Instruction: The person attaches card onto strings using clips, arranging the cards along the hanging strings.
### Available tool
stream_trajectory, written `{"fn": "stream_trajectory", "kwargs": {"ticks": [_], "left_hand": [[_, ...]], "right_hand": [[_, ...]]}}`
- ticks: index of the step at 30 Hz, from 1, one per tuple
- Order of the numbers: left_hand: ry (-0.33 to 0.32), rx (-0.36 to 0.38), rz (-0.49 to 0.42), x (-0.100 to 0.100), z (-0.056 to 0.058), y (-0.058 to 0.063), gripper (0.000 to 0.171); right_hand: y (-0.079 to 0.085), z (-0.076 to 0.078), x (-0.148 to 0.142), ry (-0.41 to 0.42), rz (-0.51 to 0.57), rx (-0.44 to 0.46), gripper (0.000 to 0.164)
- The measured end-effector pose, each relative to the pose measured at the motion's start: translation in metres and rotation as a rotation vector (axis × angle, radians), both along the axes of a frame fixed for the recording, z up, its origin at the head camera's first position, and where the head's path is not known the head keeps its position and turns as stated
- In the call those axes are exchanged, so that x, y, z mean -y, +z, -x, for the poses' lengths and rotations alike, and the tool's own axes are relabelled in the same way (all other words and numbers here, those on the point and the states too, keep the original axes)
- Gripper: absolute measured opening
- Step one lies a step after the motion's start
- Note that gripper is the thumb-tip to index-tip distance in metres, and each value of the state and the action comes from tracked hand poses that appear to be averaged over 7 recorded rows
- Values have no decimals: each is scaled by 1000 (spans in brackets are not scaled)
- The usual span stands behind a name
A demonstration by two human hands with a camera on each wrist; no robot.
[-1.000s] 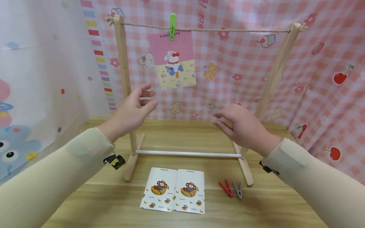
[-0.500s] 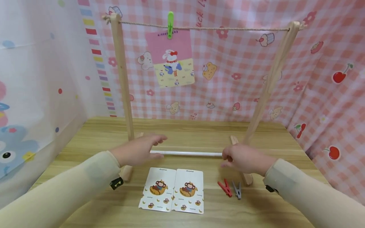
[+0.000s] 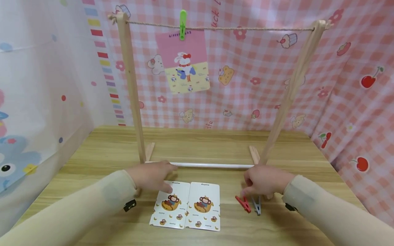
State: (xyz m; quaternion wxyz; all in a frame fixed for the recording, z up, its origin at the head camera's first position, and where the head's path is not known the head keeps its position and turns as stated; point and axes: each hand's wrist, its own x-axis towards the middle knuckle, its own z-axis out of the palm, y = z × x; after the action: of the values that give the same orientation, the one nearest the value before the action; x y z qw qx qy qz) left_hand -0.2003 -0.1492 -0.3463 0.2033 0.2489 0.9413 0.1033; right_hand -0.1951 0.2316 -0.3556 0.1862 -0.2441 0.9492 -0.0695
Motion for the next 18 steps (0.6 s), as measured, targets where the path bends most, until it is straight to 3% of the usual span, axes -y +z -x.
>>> {"fn": "stream_trajectory", "kwargs": {"ticks": [5, 18], "left_hand": [[10, -12, 22, -1, 1, -9, 79], [42, -32, 27, 1, 2, -21, 86]], "right_hand": [[-4, 0, 0, -39, -18, 38, 43], [-8, -2, 2, 10, -28, 28, 45]]}}
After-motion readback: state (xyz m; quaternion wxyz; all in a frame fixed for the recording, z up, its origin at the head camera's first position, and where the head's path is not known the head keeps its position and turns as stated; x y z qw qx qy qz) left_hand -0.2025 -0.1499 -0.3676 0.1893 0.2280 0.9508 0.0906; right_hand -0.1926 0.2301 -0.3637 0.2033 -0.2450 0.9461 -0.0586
